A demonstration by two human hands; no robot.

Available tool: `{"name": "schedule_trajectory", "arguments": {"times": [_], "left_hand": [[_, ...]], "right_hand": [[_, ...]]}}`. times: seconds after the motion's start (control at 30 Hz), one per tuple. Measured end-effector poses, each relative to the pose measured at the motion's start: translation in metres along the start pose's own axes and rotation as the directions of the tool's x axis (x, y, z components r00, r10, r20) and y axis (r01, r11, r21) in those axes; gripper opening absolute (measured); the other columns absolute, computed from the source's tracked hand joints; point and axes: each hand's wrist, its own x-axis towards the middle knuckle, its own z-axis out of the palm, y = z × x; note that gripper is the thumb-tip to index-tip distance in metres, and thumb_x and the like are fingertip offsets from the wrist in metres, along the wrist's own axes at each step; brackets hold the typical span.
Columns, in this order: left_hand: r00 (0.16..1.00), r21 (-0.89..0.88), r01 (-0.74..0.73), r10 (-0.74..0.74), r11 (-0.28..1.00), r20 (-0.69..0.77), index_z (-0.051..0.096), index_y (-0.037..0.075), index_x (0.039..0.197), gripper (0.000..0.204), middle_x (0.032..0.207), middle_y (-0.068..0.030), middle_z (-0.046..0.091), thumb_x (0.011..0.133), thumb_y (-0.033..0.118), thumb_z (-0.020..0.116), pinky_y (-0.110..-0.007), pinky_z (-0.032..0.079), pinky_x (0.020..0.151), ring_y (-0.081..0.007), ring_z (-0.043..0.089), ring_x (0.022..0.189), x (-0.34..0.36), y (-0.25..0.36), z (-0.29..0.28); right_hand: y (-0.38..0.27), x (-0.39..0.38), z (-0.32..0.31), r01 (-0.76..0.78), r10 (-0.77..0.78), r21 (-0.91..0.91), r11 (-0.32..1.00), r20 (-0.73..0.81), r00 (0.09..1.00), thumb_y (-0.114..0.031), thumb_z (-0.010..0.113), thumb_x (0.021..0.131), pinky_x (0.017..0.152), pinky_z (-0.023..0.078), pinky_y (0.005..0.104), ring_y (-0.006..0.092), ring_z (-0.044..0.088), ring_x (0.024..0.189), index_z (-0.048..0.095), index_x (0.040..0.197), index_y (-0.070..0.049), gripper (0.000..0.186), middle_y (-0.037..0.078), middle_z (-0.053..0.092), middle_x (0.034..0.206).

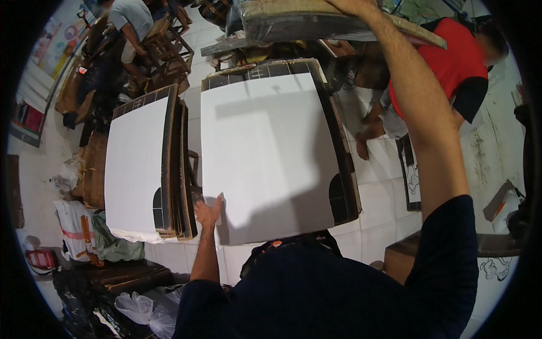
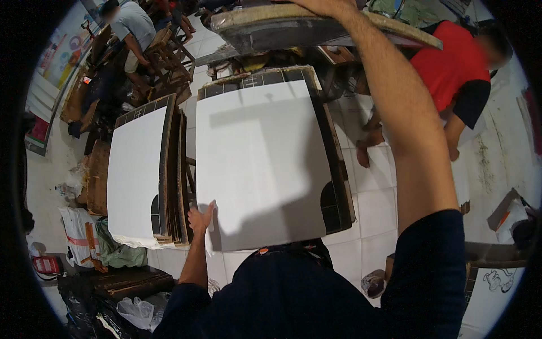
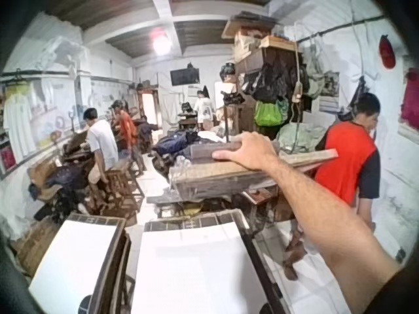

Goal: The person performs screen printing by placing a white sheet on a frame, applying ink with a squeegee, and lifting the screen to reveal a printed cartoon design. The process is repeated multiple times on new sheets.

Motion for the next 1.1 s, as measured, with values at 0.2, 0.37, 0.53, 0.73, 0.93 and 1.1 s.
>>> {"name": "schedule_trajectory", "arguments": {"times": [0.2,0.37,0.53,0.73,0.93,1.1], "left_hand": [[0.777,-0.809,-0.478,0.594,0.342,-0.208,0.041,-0.008,0.151,0.093,0.152,-0.0268,0.049,0.092,0.054,0.077,-0.049,0.04,0.117,-0.0386,0.05,0.14,-0.077,0.209,-0.078],[0.807,-0.737,0.578,0.379,-0.351,0.453,0.038,0.009,0.157,0.081,0.156,-0.0165,0.044,0.099,0.066,0.047,-0.052,0.036,0.116,-0.0326,0.045,0.139,-0.153,0.297,-0.091],[0.577,-0.513,0.813,0.267,-0.274,0.772,0.039,0.006,0.154,0.086,0.149,-0.0206,0.048,0.096,0.069,0.042,-0.048,0.044,0.107,-0.033,0.049,0.134,-0.131,0.243,0.006],[0.91,-0.682,0.327,-0.022,0.655,0.414,0.05,-0.004,0.13,0.062,0.104,-0.0181,0.063,0.09,0.035,0.077,-0.046,0.049,0.095,-0.0299,0.061,0.106,-0.137,0.186,0.074],[0.739,-0.312,-0.672,0.631,0.671,-0.235,0.028,-0.005,0.157,0.111,0.149,-0.0276,0.042,0.075,0.034,0.092,-0.057,0.028,0.121,-0.0409,0.04,0.143,-0.127,0.175,0.078],[0.594,-0.187,-0.801,0.796,0.569,-0.12,0.02,-0.009,0.16,0.131,0.158,-0.0303,0.039,0.067,0.043,0.095,-0.066,0.016,0.125,-0.0418,0.029,0.155,-0.097,0.173,0.089]], "right_hand": [[0.018,-0.124,0.05,0.174,-0.185,-0.092,0.98,-0.118,0.976,-0.078,0.076,0.075,0.089,0.052,0.0414,0.0282,0.072,0.103,0.076,0.113,-0.007,0.081,0.01,0.077,0.109],[0.03,-0.273,0.118,0.268,-0.263,0.005,0.963,-0.181,0.948,-0.067,0.084,0.073,0.078,0.046,0.0434,0.0271,0.068,0.08,0.073,0.098,-0.014,0.059,0.005,0.071,0.091],[0.031,-0.381,0.19,0.118,-0.128,0.054,0.992,0.266,0.955,-0.065,0.073,0.082,0.096,0.04,0.0461,0.0256,0.061,0.1,0.072,0.105,-0.014,0.056,0.003,0.067,0.104],[0.051,-0.384,0.24,0.092,-0.124,0.094,0.991,0.437,0.891,-0.046,0.08,0.083,0.095,0.041,0.0476,0.0258,0.062,0.099,0.066,0.107,-0.014,0.043,0.003,0.067,0.101],[0.055,-0.358,0.241,0.114,-0.155,0.114,0.987,0.482,0.862,-0.031,0.078,0.086,0.088,0.041,0.0453,0.0269,0.062,0.099,0.066,0.108,-0.015,0.029,0.004,0.067,0.1],[0.05,-0.364,0.226,0.053,-0.127,0.143,0.988,0.583,0.803,-0.022,0.079,0.084,0.085,0.04,0.0443,0.0271,0.06,0.096,0.066,0.104,-0.014,0.025,0.004,0.064,0.096]]}}
